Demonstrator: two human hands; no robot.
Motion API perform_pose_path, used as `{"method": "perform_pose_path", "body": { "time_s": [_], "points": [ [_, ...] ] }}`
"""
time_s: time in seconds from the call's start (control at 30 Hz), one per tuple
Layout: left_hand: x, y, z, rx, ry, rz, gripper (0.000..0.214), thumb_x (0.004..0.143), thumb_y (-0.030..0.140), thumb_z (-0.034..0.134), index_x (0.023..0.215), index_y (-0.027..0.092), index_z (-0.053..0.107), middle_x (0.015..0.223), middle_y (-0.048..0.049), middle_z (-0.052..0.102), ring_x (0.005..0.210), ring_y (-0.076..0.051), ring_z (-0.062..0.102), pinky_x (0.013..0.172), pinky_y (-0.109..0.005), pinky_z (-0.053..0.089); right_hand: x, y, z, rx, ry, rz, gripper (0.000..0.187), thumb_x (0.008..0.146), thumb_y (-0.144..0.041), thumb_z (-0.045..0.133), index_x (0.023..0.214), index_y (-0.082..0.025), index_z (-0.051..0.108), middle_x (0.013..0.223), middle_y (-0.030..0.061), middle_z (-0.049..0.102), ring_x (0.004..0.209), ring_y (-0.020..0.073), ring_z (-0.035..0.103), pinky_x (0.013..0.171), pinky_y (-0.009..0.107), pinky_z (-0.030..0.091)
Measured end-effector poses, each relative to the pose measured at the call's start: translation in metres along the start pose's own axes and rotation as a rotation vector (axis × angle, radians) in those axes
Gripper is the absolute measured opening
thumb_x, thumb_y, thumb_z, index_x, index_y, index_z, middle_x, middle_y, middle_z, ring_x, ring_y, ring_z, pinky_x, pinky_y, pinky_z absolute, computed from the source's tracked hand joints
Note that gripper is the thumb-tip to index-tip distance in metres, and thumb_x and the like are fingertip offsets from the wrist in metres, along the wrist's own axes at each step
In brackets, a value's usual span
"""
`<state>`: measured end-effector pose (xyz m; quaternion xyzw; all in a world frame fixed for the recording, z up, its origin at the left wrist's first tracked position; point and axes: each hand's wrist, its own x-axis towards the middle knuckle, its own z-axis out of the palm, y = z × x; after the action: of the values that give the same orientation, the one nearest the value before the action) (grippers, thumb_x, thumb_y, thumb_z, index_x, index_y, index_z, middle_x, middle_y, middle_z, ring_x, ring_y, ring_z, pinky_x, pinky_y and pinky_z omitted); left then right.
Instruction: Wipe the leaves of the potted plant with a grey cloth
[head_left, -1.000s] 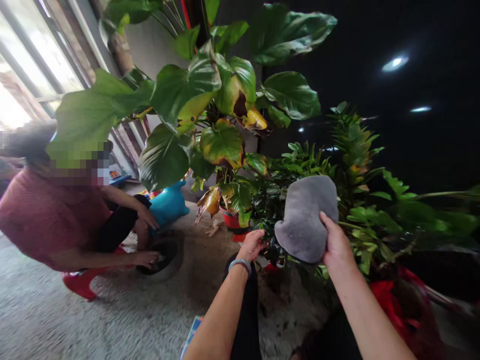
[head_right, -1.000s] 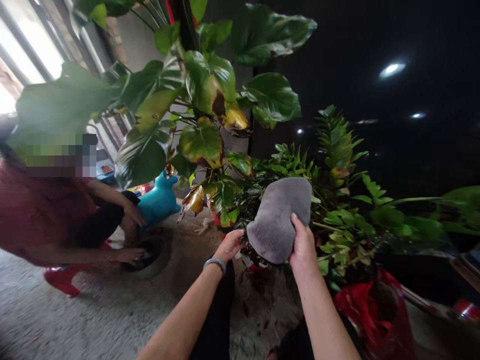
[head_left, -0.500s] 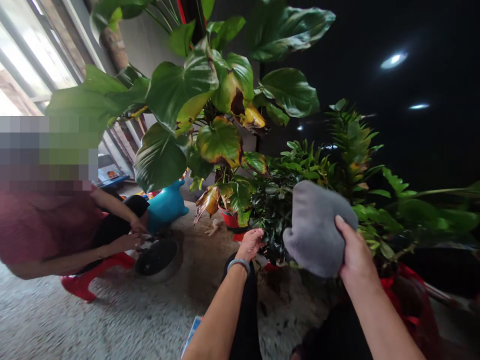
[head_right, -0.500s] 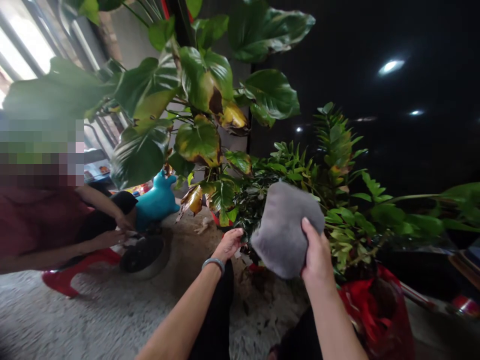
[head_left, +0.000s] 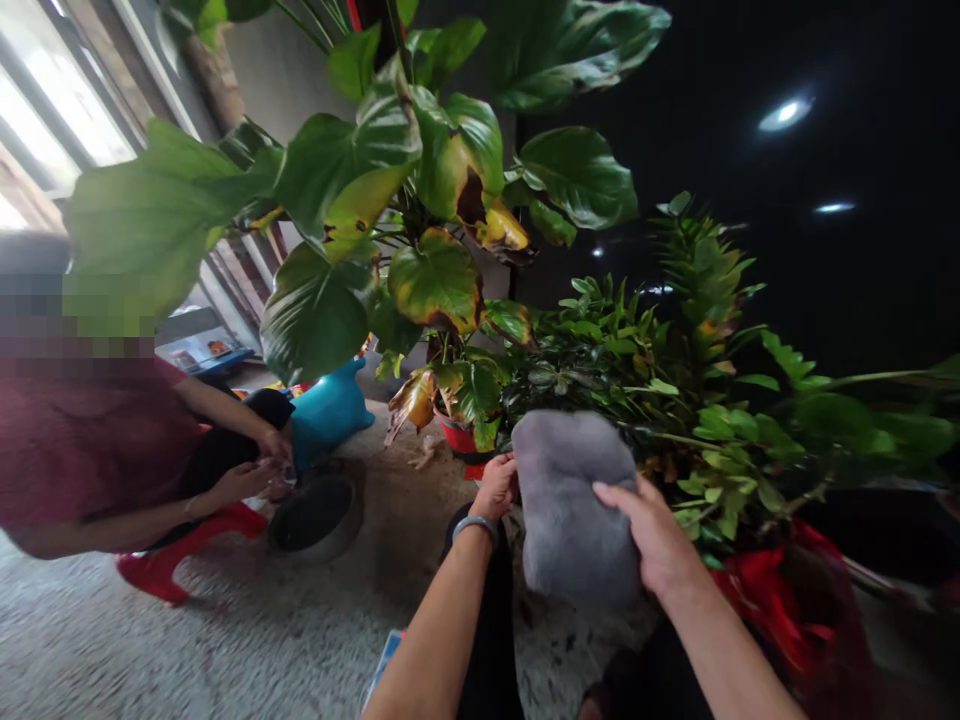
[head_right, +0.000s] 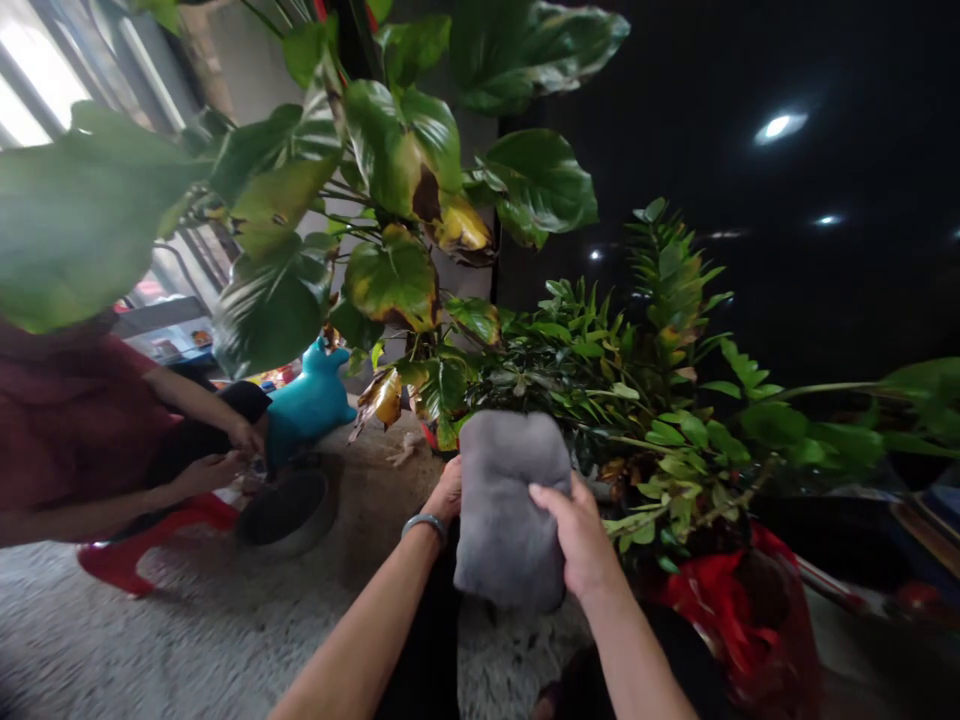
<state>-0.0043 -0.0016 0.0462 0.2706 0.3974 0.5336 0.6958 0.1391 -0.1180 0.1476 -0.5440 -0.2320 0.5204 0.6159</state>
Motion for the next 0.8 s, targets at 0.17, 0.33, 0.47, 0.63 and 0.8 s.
{"method": "perform_pose_path", "body": {
  "time_s": [0.17,0.33,0.47,0.63,0.8],
  "points": [
    [0.006,-0.008,-0.004,-0.01,0.025,0.038,0.04,0.04,0.015,0.077,0.079,0.017,0.067,0.062,0.0024,0.065,0.06,-0.014,0.058,0.063,-0.028,0.046,0.047,-0.003,0.002,0.023,0.183,-0.129,0.03,0.04,-0.027,0.07,0.07,-0.023,0.068,0.062,-0.0012,0.073,0.067,0.0234,0.066,0.066,0.034,0.05],
    [0.007,-0.004,-0.008,0.052,0.046,0.055,0.037,0.038,0.015,0.076,0.074,0.016,0.072,0.061,0.0018,0.066,0.056,-0.012,0.055,0.056,-0.024,0.042,0.017,0.049,-0.003,-0.06,0.162,0.075,0.025,0.043,-0.04,0.072,0.06,-0.022,0.068,0.052,0.0052,0.069,0.068,0.0321,0.069,0.067,0.043,0.053],
    [0.004,-0.002,-0.005,0.083,0.004,0.045,0.025,0.038,0.02,0.078,0.061,0.016,0.07,0.055,0.0014,0.065,0.049,-0.01,0.051,0.05,-0.022,0.039,0.002,0.031,0.005,-0.08,0.093,0.0,0.039,0.048,-0.049,0.076,0.073,-0.02,0.072,0.073,0.0073,0.077,0.084,0.0311,0.071,0.077,0.039,0.054],
    [0.007,-0.006,-0.008,0.066,-0.007,0.042,0.027,0.038,0.02,0.079,0.064,0.015,0.072,0.06,0.0004,0.067,0.054,-0.012,0.056,0.055,-0.025,0.045,0.048,-0.022,0.002,0.204,0.212,-0.13,0.035,0.055,-0.043,0.077,0.082,-0.021,0.069,0.07,0.0017,0.076,0.085,0.0282,0.073,0.075,0.037,0.058],
    [0.011,-0.008,-0.013,0.077,0.004,0.047,0.028,0.038,0.019,0.079,0.066,0.015,0.072,0.06,0.0,0.067,0.054,-0.012,0.056,0.056,-0.026,0.045,0.043,0.029,-0.001,0.218,0.145,0.172,0.025,0.05,-0.035,0.078,0.066,-0.02,0.065,0.052,0.0044,0.07,0.075,0.0333,0.074,0.066,0.041,0.06]
  ]
}}
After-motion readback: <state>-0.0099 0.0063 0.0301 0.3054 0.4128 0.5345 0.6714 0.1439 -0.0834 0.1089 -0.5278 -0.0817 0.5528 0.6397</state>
